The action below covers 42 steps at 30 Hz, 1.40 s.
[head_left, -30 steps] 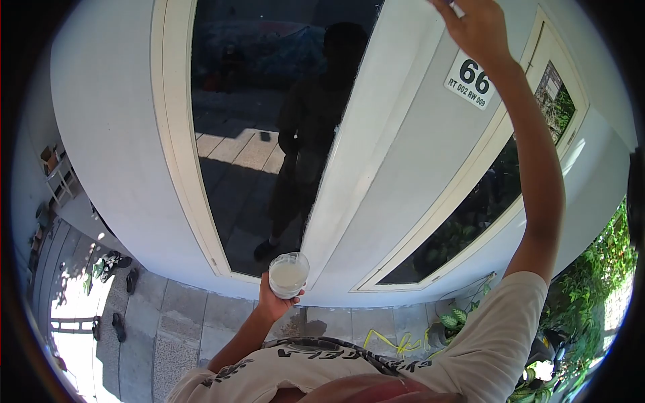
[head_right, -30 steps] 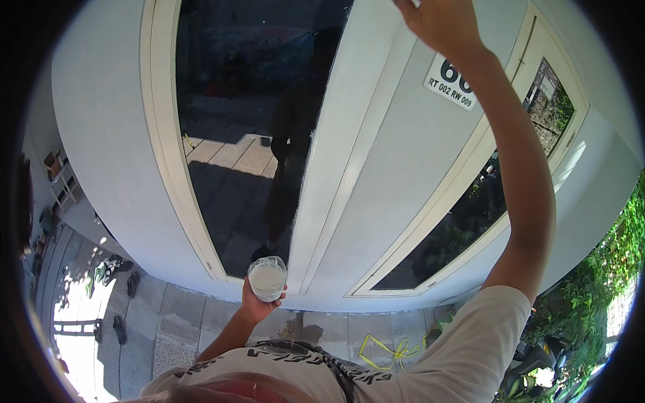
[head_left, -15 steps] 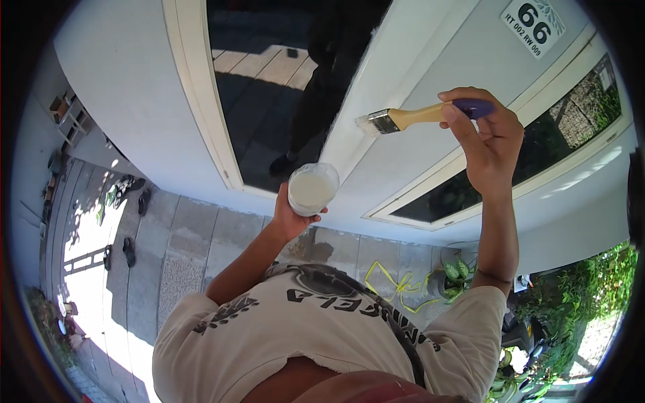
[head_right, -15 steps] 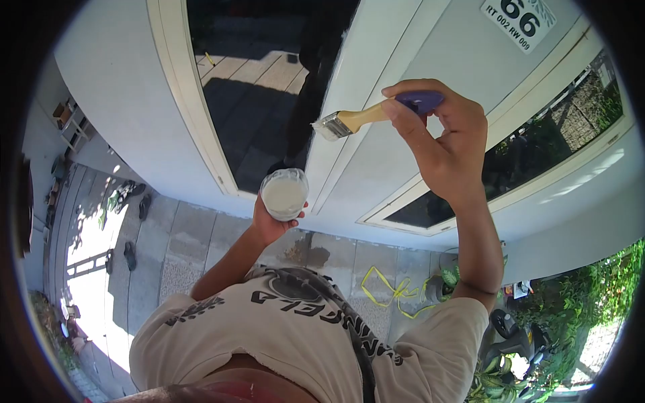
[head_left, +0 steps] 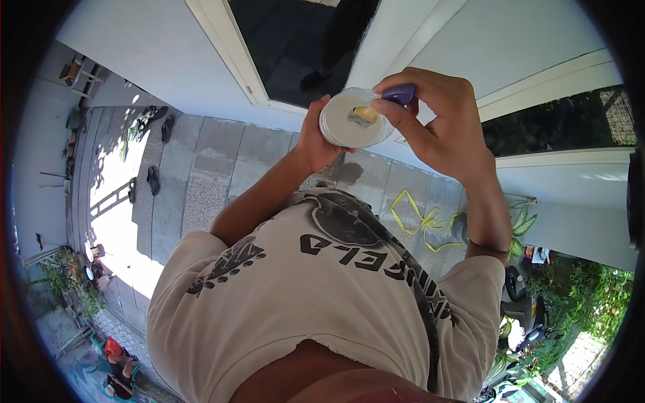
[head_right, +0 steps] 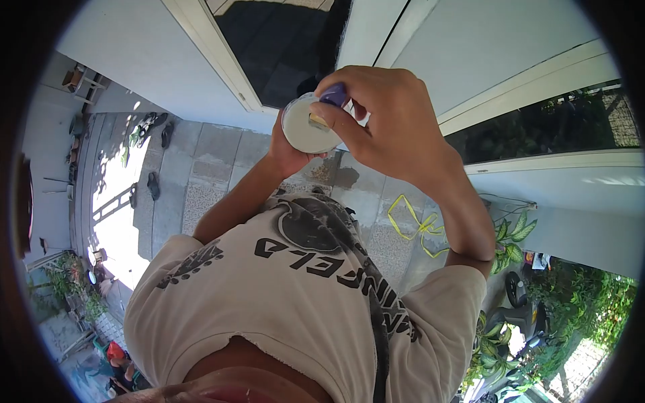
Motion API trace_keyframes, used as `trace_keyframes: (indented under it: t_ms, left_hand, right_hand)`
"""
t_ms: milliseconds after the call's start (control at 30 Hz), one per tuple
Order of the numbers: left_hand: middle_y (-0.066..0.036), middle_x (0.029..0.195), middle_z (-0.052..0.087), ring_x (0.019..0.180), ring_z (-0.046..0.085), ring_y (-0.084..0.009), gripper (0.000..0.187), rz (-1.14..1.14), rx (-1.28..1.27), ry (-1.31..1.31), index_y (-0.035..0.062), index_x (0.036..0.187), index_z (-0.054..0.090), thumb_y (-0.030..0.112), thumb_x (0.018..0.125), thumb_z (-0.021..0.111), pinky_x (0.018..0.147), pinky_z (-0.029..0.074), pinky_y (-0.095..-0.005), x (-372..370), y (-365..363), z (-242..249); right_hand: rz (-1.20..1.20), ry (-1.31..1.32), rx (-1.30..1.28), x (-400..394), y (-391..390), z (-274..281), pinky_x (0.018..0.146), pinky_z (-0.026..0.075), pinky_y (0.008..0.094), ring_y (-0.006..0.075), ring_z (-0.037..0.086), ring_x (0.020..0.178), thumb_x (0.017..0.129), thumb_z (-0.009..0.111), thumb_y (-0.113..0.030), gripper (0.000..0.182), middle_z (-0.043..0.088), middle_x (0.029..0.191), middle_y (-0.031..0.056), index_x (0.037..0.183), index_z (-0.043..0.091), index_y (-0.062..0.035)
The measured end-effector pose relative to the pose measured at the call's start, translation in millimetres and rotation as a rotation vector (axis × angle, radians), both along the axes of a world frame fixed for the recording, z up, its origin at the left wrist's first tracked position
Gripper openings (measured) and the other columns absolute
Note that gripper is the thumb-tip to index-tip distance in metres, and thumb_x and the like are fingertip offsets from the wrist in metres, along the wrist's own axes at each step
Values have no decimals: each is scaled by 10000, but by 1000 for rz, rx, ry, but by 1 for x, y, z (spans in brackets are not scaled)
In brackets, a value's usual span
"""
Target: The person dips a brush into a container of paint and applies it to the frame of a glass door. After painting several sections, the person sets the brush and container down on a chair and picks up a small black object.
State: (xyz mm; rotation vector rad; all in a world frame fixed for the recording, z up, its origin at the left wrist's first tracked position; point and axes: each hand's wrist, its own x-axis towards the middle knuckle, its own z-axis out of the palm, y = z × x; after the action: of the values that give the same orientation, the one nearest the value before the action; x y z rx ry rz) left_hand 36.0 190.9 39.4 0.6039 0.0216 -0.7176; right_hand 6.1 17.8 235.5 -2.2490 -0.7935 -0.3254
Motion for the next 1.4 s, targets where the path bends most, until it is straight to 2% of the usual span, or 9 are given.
trace_keyframes:
  t_ms: [67,233,333,633,767,833,967,1267,1400]
  left_hand:
    - [-84,1087,666,904,657,-222,614,32,-30,25,105,1249,565,581,960,306,653,526,-374,-3,2,5]
    - [-63,1262,563,1137,591,-249,530,82,163,-187,161,1323,482,519,994,270,808,535,-502,-10,6,8]
    - [-56,1276,547,1173,573,-247,475,8,-145,-62,159,1317,486,463,1006,297,878,528,-505,-3,10,-4]
    - [-42,1281,552,1188,566,-240,511,60,-48,-33,196,1330,487,520,993,280,991,478,-470,-6,10,1]
    - [-42,1285,563,1178,572,-234,539,95,-5,1,199,1333,488,549,982,278,895,514,-483,-9,8,5]
    - [-108,1107,654,937,659,-242,602,137,2,53,102,1262,553,566,974,298,654,544,-392,-11,7,11]
    - [-117,1131,653,939,659,-245,610,107,-36,21,93,1270,547,566,974,299,645,543,-398,-6,11,-3]
    - [-114,1110,661,924,659,-247,579,113,-43,36,101,1258,556,556,967,347,624,535,-406,-3,9,-10]
    - [-90,1166,642,913,661,-261,627,90,22,19,162,1318,515,601,958,248,633,532,-383,-2,6,-11]
  right_hand:
    - [17,16,1,2,0,-7,479,357,251,123,517,537,839,743,-135,157,646,729,53,932,690,-21]
    - [45,-49,-108,7,7,-20,527,441,263,165,554,533,840,745,-173,170,660,732,72,897,678,-28]
    - [43,-76,-74,10,13,-31,570,516,334,262,671,649,794,715,-161,115,697,769,81,848,692,-62]
    - [44,-23,-126,12,17,-36,593,526,361,279,671,664,792,711,-187,142,698,767,85,862,704,-63]
    - [51,-30,-105,11,15,-32,592,522,348,280,673,666,807,714,-184,138,696,764,88,869,706,-61]
    - [22,-32,43,9,12,-22,512,456,299,204,610,547,826,726,-173,144,684,728,79,878,709,-40]
    - [-59,91,131,9,4,-16,438,271,241,56,355,466,834,748,-154,166,655,666,41,895,714,-3]
    - [-128,193,267,9,-5,-26,448,229,218,8,320,493,852,731,-111,122,635,657,-4,915,718,-7]
    - [-153,76,234,6,-5,-24,443,223,221,8,315,490,850,735,-112,123,638,664,-5,915,717,-9]
